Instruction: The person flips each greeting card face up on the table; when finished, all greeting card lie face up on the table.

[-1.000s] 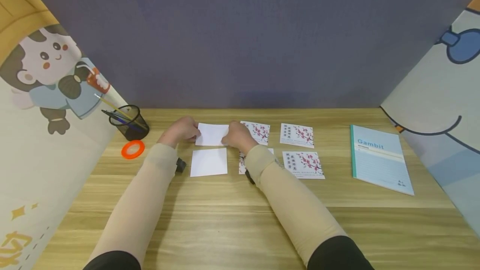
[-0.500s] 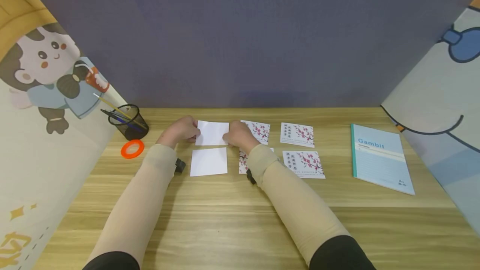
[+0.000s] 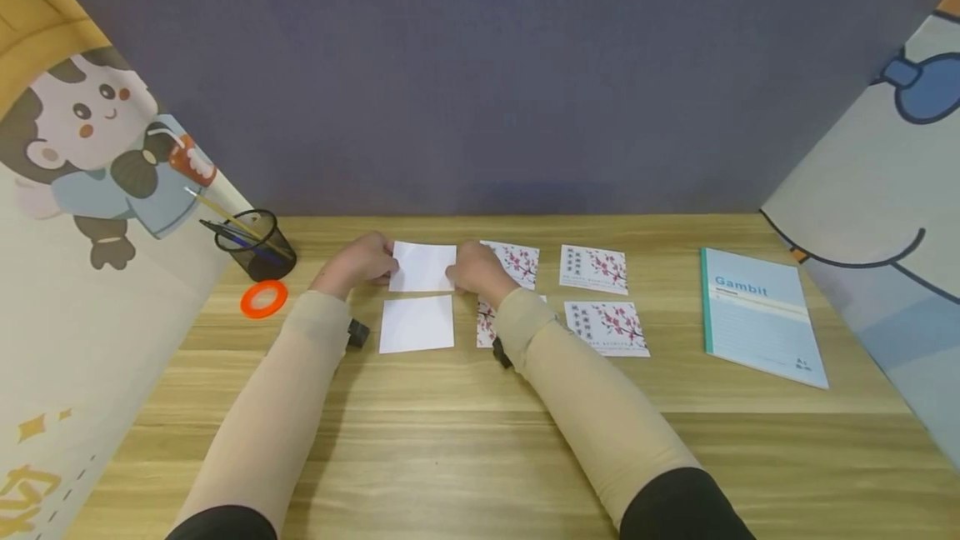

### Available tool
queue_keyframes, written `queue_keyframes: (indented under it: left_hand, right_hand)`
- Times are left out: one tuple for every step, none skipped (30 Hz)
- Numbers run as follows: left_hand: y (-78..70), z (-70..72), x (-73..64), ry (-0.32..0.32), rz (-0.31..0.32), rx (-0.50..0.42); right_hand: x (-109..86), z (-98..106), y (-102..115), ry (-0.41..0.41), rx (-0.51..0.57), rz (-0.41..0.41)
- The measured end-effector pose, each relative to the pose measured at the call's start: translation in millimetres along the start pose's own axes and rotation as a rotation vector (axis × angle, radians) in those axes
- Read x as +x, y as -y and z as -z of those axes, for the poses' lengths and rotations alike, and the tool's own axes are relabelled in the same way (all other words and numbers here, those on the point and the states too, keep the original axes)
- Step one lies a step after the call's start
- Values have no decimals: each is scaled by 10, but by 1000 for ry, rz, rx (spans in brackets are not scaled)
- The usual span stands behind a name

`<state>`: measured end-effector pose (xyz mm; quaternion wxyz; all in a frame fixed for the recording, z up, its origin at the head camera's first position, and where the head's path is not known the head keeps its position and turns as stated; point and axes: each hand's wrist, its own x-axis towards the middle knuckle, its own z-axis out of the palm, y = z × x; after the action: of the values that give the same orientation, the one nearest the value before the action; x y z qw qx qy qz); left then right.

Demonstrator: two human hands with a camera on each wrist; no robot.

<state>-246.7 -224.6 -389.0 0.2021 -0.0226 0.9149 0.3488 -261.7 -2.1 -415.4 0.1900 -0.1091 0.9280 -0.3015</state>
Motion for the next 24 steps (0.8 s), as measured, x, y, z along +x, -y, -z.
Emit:
queue_keyframes:
  left_hand:
    - [5,1,-1,2,-1,-7]
    - [10,3,-2,4,-5,-11]
    - [14,4,-2,5,-7,-16]
    - [19,4,-2,5,-8,-18]
    - [23,5,-2,5,-7,-21]
    - [25,4,-1,4,-6,-23]
    - [29,4,1,3,-3,-21]
    - [30,4,0,2,-1,-21]
    - [29,2,-3,1,2,-25]
    - [27,1,-6,1,5,-30]
    - [23,0,-10,1,6,-35]
    - [20,-1,-15,0,6,-37]
    - [18,-2,-18,-1,7,-41]
    - [13,-4,-23,-1,8,-46]
    - [10,-4,-25,-1,9,-50]
    - [6,-5,-27,-1,11,-54]
    - [4,-6,-29,-2,16,-56]
    - [-1,-6,-32,-5,21,-61]
    - [-7,-7,-35,-9,25,-64]
    - [-14,-7,-39,-15,28,-64]
    - [-19,-6,-41,-19,31,-68]
    - [-24,-4,-43,-25,32,-68]
    - [-28,-3,-44,-31,34,-68]
    - [-30,-1,-42,-38,33,-68]
  right_hand:
    - [-39,21,33,5,6,-10]
    - [-40,19,31,2,16,-8]
    - [-39,16,29,1,24,-4]
    - [-41,14,27,-3,29,1]
    - [-41,12,23,-7,28,8]
    - [-42,9,21,-8,30,12]
    - [-44,7,18,-9,35,14]
    - [-44,5,14,-9,37,14]
    - [-45,5,11,-10,38,14]
    - [-46,5,8,-11,42,12]
    - [-48,6,6,-10,49,8]
    - [-51,8,5,-11,63,3]
    - [-53,10,5,-13,75,-2]
    - [-57,12,4,-15,87,-7]
    - [-60,12,5,-18,97,-11]
    - [-61,11,5,-18,111,-16]
    - [-63,11,4,-21,119,-20]
    - [-64,10,3,-26,126,-20]
    - [-66,7,2,-32,131,-20]
    - [-68,5,0,-39,140,-19]
    - [-70,3,-2,-46,149,-16]
    - [-73,2,-4,-51,160,-14]
    - [-77,2,-6,-57,172,-12]
    - [-81,1,-7,-62,185,-10]
